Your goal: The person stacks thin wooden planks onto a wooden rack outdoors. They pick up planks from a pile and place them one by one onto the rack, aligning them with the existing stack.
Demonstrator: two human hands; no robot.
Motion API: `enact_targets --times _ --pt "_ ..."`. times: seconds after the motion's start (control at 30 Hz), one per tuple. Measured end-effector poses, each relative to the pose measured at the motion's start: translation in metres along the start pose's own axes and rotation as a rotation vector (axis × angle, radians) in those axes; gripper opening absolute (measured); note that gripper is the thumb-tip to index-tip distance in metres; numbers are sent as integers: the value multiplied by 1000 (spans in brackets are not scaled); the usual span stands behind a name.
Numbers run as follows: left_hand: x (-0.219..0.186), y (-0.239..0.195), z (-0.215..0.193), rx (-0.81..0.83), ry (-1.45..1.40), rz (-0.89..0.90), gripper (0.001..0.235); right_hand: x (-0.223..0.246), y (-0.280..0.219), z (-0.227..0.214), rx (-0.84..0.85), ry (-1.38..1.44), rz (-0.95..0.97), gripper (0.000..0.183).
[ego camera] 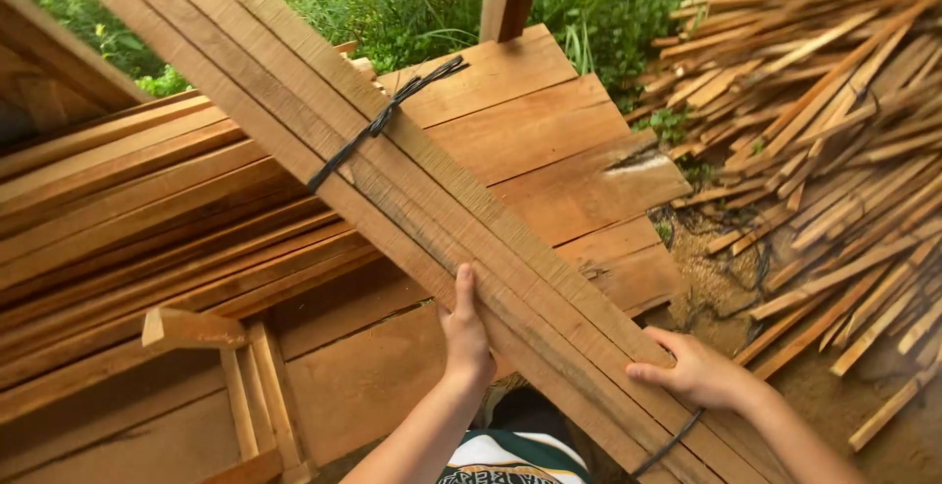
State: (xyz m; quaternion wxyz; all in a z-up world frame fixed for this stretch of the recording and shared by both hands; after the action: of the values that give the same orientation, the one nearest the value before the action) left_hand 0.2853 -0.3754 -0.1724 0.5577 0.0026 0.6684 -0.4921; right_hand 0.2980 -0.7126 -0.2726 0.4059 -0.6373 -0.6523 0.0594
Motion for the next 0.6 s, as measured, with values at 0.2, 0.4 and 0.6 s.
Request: enact_targets --times 0.2,0.4,0.6 --pt "-9 32 48 6 113 -41 90 -2 20 9 11 109 70 116" --pt "-18 99 115 -43 283 -3 90 15 76 -20 29 336 164 95" --pt "28 251 189 -59 288 47 106 -13 195 -23 -55 407 218 85"
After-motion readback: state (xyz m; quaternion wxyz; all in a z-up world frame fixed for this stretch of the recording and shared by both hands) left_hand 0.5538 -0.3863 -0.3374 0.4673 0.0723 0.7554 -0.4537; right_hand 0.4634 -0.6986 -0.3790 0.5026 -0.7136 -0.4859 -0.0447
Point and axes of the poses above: each hand's wrist, its own y-axis towards the middle knuckle, its own z-axis out of the palm, x = y × z, the point moved 6 cm from there along y, towards the middle knuckle, and after that the axes turned 13 degrees about -x, right-handed, at the moved point
